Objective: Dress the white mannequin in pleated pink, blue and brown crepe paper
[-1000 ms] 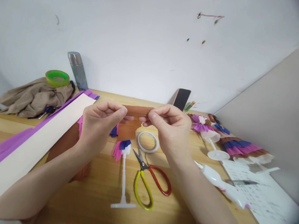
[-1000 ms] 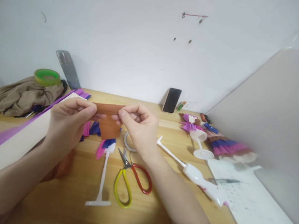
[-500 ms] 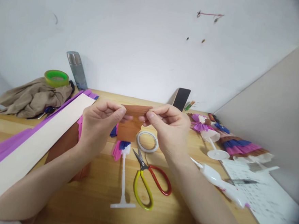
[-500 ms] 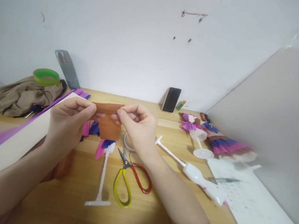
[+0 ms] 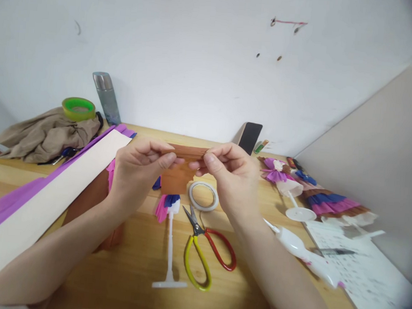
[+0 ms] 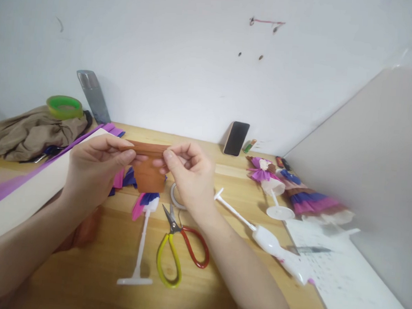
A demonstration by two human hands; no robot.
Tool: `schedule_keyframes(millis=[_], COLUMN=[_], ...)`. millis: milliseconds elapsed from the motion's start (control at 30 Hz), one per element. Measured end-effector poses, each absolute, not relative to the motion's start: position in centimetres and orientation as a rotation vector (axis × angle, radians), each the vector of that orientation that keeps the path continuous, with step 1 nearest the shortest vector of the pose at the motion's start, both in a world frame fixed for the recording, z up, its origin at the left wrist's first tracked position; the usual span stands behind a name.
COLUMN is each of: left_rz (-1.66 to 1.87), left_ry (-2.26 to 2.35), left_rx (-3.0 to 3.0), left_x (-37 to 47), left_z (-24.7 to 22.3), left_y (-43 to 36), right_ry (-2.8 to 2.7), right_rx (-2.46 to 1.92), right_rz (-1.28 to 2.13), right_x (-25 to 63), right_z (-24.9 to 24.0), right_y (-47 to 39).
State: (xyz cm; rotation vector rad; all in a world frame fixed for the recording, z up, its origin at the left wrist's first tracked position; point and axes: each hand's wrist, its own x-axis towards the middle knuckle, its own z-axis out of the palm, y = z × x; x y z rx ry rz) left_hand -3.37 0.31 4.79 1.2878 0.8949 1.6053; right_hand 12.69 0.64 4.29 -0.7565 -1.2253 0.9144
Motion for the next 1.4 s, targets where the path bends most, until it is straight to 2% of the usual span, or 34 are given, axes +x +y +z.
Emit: schedule_keyframes(millis=[300, 933, 1033, 1233, 1400], left_rz=[1.454, 1.467, 1.485, 1.468, 1.421], left_ry=[0.793, 0.871, 0.882, 0.866, 0.849], left_rx=[1.223, 1.321, 1.336, 1.334, 1.304], left_x=[-3.9, -4.0, -4.1, -4.2, -4.3], left_z=[5.5, 4.9, 4.9, 4.9, 5.2], left_y=[0.2, 0.2, 0.2, 0.2, 0.0], right_ry=[-1.29, -1.223, -1.268, -1.499, -1.478], right_rx=[-0.661, -0.696, -0.774, -0.761, -0.725], right_rz=[1.058, 1.09, 0.995, 0.377, 0.567], right_x=[13.0, 13.2, 13.4, 13.8, 14.0], right_z=[4.2, 4.4, 4.4, 4.4, 4.1], right_y=[0.4, 0.8, 0.9, 0.9, 1.3])
